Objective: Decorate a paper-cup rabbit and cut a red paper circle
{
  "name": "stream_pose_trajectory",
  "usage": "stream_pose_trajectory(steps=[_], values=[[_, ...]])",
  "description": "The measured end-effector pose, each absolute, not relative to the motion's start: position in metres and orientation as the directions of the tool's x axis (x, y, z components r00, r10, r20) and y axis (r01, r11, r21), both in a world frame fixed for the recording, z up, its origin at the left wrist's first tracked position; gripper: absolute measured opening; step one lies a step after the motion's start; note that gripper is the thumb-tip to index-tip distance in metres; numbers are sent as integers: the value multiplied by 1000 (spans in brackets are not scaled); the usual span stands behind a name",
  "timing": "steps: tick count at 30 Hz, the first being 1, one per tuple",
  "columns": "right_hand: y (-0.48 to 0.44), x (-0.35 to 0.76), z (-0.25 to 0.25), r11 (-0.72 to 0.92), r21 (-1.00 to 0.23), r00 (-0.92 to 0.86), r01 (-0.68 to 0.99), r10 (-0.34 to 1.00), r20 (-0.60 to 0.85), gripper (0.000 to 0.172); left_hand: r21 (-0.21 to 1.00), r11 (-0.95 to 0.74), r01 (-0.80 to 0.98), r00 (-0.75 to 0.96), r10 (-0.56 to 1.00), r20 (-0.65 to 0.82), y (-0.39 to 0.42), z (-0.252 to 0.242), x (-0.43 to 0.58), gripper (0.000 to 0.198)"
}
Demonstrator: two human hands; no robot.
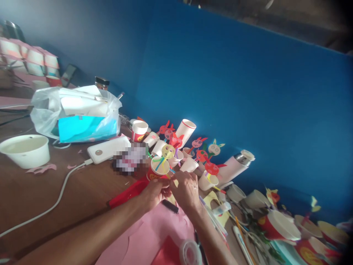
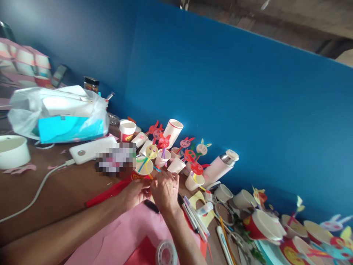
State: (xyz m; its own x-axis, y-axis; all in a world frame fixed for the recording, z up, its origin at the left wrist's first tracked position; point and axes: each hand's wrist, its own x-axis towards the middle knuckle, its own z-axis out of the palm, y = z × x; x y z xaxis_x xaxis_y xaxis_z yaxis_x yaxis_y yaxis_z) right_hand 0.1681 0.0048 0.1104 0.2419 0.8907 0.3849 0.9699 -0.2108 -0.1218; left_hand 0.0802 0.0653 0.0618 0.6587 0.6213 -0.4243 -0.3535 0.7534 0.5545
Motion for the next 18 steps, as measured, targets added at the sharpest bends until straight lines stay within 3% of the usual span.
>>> stream_pose_trajectory(steps=[9, 18], values=[[4, 170, 106, -174, -192, 240, 966, 882, 406, 13, 523, 784, -333, 656, 592, -469, 67, 56, 81, 17], [5, 165, 114, -231, -216, 291, 949, 904, 312, 15, 499, 797, -341, 634, 587, -504, 62, 64, 82, 18]])
